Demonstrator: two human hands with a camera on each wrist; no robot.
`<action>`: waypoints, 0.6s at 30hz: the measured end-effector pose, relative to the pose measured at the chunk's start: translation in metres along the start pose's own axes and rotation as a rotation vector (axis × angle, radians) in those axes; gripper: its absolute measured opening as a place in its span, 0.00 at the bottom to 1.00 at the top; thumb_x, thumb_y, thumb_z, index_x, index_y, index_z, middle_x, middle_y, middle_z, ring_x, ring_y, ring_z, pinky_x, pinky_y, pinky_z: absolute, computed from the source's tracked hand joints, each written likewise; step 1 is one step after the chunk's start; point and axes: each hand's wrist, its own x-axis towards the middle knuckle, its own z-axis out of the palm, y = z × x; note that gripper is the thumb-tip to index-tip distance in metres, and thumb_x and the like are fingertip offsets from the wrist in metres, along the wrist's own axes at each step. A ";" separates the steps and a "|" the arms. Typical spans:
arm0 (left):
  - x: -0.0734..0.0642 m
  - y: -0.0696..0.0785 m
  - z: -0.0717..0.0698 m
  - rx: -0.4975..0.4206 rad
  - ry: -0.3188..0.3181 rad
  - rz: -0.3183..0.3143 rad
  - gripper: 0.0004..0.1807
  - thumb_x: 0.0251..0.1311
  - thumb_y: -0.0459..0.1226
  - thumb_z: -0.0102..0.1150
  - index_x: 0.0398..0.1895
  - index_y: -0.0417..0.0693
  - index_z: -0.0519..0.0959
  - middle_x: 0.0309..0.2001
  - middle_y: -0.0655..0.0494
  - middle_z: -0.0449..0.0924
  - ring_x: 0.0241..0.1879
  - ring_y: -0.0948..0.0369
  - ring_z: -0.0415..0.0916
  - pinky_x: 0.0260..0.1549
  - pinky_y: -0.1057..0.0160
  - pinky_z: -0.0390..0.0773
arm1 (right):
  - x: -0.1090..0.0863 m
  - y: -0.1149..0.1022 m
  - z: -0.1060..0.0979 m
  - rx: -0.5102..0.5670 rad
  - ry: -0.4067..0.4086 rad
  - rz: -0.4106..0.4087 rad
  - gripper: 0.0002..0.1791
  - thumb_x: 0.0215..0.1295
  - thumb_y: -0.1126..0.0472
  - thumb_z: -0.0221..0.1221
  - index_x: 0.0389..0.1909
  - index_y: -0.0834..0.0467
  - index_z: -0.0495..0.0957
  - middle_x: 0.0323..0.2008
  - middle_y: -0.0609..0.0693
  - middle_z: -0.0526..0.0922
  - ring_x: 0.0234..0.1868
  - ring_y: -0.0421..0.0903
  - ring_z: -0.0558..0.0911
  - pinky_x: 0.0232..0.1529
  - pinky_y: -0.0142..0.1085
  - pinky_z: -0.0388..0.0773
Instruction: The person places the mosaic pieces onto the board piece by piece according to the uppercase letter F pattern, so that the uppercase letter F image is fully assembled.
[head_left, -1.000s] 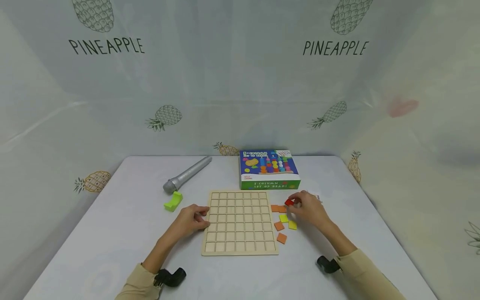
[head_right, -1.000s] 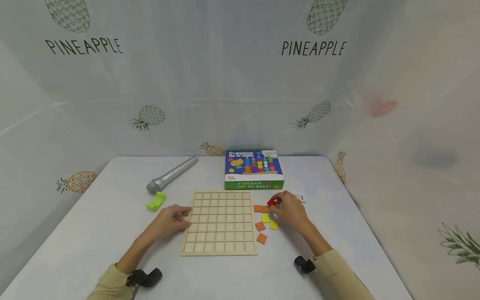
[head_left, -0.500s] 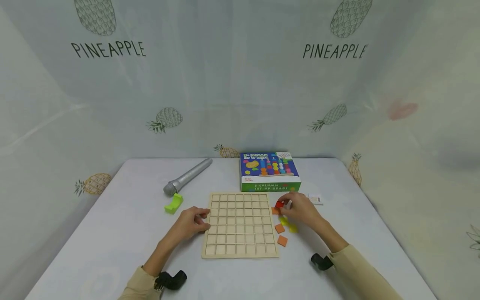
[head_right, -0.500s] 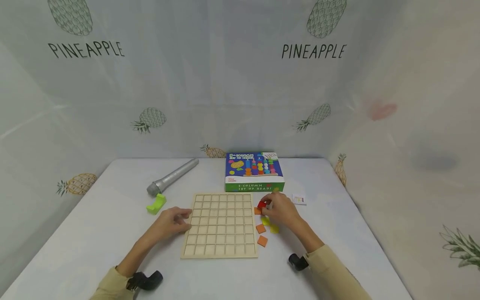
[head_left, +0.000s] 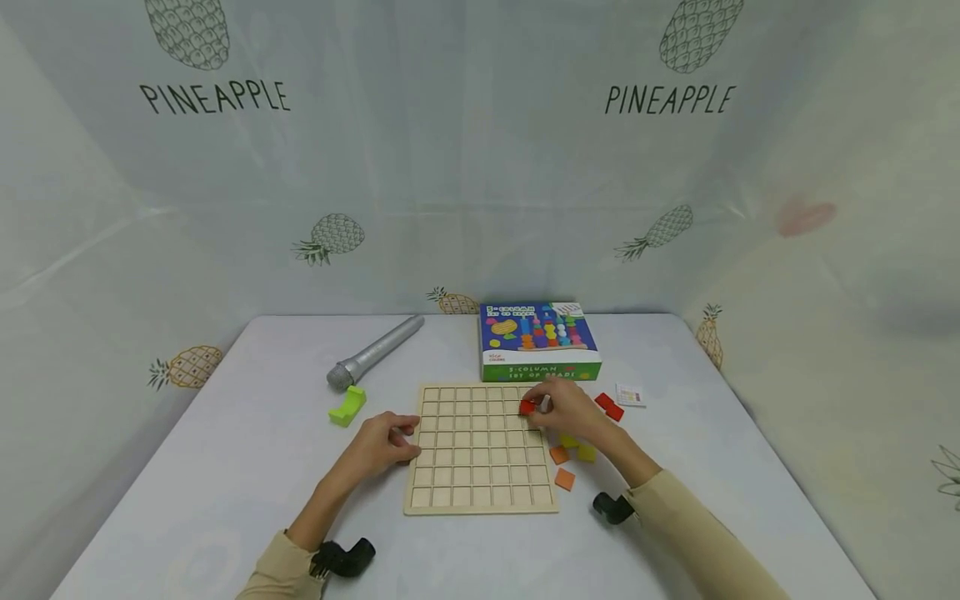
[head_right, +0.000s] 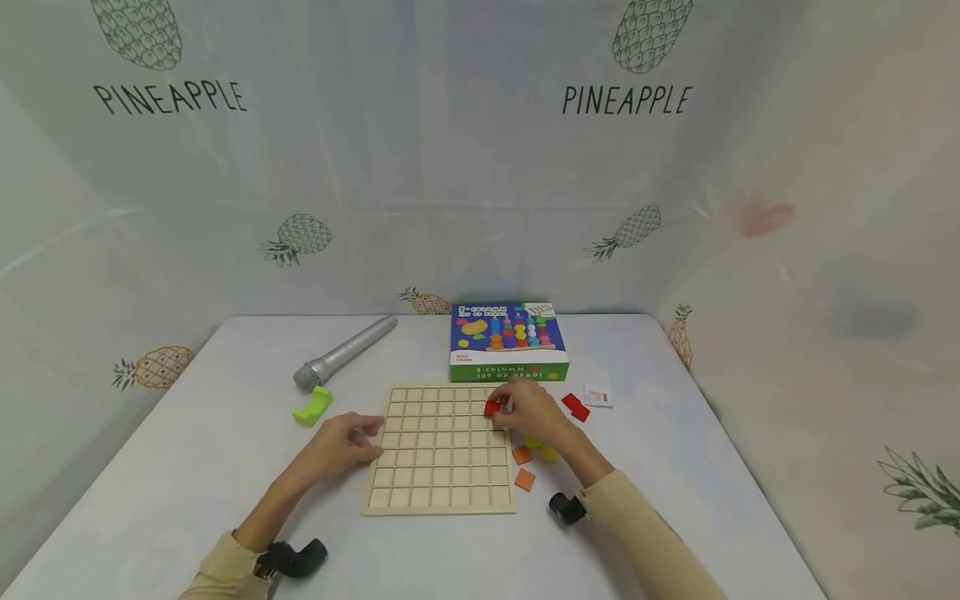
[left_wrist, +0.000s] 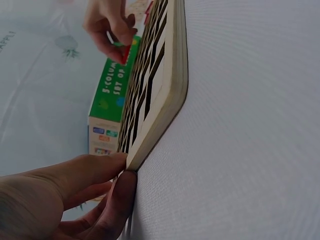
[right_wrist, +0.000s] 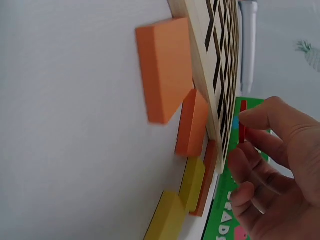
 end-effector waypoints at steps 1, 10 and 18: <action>0.000 0.000 0.000 -0.005 0.000 -0.004 0.27 0.50 0.33 0.73 0.55 0.34 0.79 0.40 0.48 0.81 0.32 0.64 0.78 0.28 0.72 0.76 | 0.002 -0.002 0.001 0.002 -0.004 -0.004 0.14 0.55 0.58 0.69 0.44 0.52 0.86 0.38 0.47 0.81 0.36 0.44 0.75 0.35 0.31 0.74; -0.001 0.001 0.000 -0.011 -0.004 -0.004 0.27 0.50 0.33 0.72 0.55 0.34 0.79 0.41 0.48 0.81 0.32 0.64 0.78 0.29 0.72 0.76 | 0.014 -0.009 0.009 0.045 -0.032 -0.080 0.15 0.56 0.61 0.68 0.46 0.56 0.85 0.37 0.50 0.81 0.36 0.45 0.74 0.34 0.30 0.72; -0.001 0.001 0.000 -0.005 -0.005 0.000 0.27 0.50 0.32 0.72 0.55 0.33 0.79 0.40 0.47 0.80 0.31 0.65 0.78 0.28 0.72 0.76 | 0.021 -0.008 0.015 0.046 -0.060 -0.114 0.16 0.56 0.61 0.67 0.47 0.55 0.85 0.39 0.49 0.81 0.37 0.46 0.76 0.34 0.29 0.73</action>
